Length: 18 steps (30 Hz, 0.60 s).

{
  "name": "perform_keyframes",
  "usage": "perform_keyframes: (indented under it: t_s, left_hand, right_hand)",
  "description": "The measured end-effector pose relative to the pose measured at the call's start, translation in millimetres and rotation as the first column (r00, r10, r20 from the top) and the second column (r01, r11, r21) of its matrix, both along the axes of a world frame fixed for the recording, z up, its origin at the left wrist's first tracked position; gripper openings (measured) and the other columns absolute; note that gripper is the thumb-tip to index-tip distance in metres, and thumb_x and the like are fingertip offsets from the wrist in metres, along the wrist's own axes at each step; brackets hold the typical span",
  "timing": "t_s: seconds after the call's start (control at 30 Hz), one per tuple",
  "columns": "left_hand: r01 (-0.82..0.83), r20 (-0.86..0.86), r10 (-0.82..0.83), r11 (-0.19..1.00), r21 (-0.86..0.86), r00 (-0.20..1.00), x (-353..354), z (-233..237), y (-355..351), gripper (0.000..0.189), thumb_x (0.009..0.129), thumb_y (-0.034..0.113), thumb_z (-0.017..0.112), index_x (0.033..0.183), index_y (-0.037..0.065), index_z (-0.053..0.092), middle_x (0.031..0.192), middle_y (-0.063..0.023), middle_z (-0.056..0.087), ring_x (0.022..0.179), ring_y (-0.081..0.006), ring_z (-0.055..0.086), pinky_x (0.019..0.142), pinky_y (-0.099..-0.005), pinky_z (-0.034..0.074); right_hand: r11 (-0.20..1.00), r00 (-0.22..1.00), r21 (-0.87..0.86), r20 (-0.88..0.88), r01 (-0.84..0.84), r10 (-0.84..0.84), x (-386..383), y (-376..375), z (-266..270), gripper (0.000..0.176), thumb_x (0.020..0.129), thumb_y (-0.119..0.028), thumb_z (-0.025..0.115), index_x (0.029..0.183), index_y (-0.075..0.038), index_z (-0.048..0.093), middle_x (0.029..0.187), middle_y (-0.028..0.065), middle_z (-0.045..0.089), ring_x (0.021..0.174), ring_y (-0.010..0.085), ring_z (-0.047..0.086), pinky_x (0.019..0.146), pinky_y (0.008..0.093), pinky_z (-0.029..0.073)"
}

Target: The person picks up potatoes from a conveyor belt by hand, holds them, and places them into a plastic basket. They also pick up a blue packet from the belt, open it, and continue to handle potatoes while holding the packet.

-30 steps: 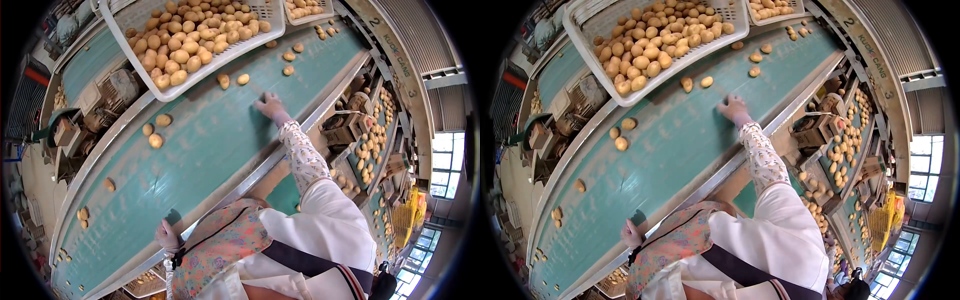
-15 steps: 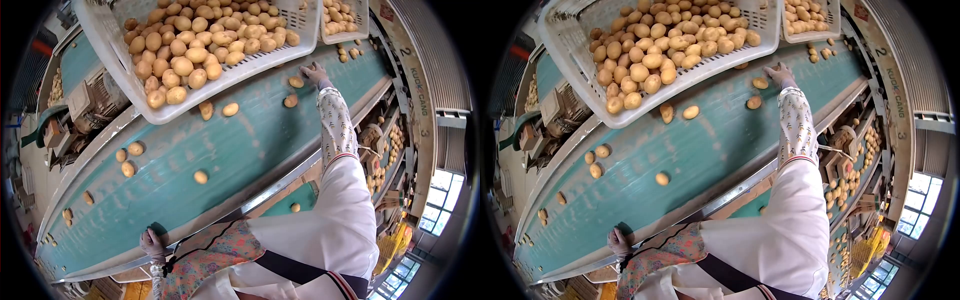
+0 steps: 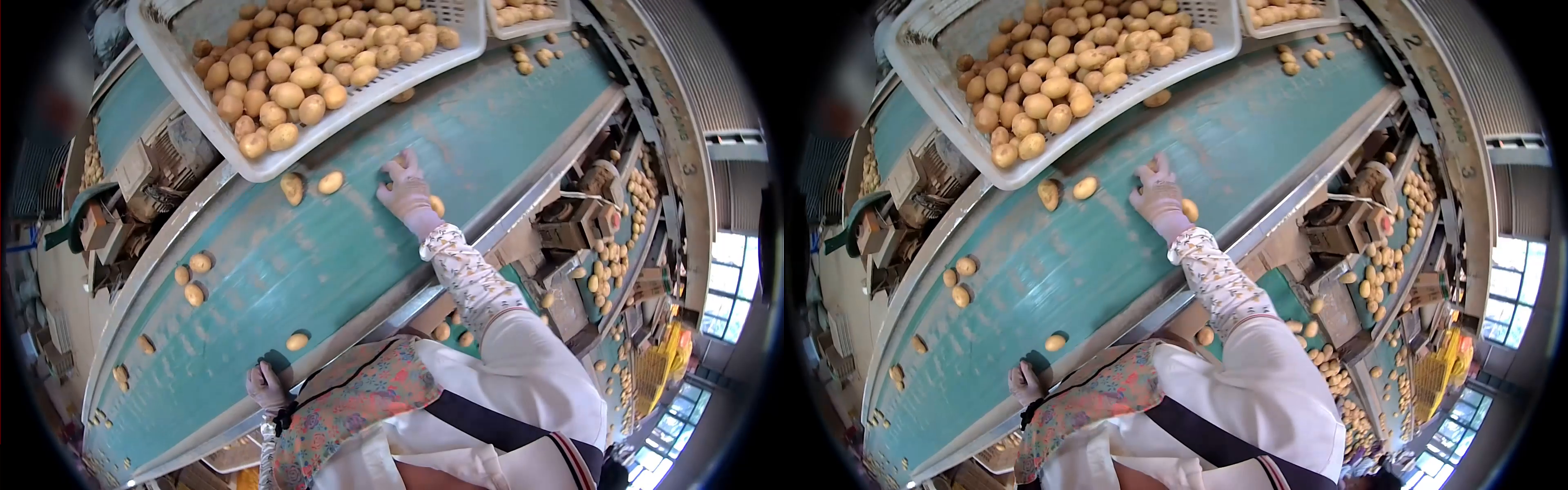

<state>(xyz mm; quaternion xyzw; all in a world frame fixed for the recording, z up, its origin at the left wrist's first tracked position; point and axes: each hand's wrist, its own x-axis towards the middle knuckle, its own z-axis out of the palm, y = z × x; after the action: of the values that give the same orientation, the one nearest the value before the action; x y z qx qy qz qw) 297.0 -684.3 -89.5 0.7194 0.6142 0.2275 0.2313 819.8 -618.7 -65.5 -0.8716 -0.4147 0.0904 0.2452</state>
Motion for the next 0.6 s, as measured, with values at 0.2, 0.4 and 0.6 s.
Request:
perform_keyframes:
  t_s: [0.2,0.4,0.6]
  left_hand:
    - [0.02,0.177,-0.012,0.999,-0.041,0.984,-16,2,-7,0.022,0.093,0.015,0.06,0.074,0.004,0.061,0.069,-0.0131,0.055,0.063,-0.0305,0.053,0.059,-0.0439,0.041]
    - [0.058,0.256,-0.047,0.998,-0.035,0.966,-19,-3,-4,0.016,0.094,0.016,0.061,0.099,0.002,0.066,0.094,-0.0146,0.065,0.086,-0.0331,0.06,0.08,-0.044,0.047]
    - [0.366,0.028,-0.435,0.79,0.491,0.9,99,145,143,0.056,0.088,0.017,0.067,0.139,0.001,0.049,0.144,-0.0212,0.048,0.135,-0.0383,0.043,0.114,-0.0514,0.029]
  right_hand:
    - [0.947,0.988,0.32,0.149,-0.01,-0.04,-3,-89,36,0.031,0.076,-0.014,0.07,0.107,-0.009,0.068,0.128,0.0202,0.054,0.11,0.0344,0.062,0.096,0.0378,0.05]
    - [0.696,0.856,-0.505,0.377,0.511,-0.355,3,-280,102,0.049,0.084,-0.035,0.066,0.127,-0.012,0.061,0.142,0.018,0.048,0.115,0.0401,0.059,0.099,0.045,0.049]
    - [0.929,0.925,-0.239,0.324,0.284,-0.199,53,-194,133,0.059,0.083,-0.038,0.064,0.135,-0.011,0.054,0.128,0.0196,0.058,0.118,0.0396,0.056,0.101,0.0467,0.046]
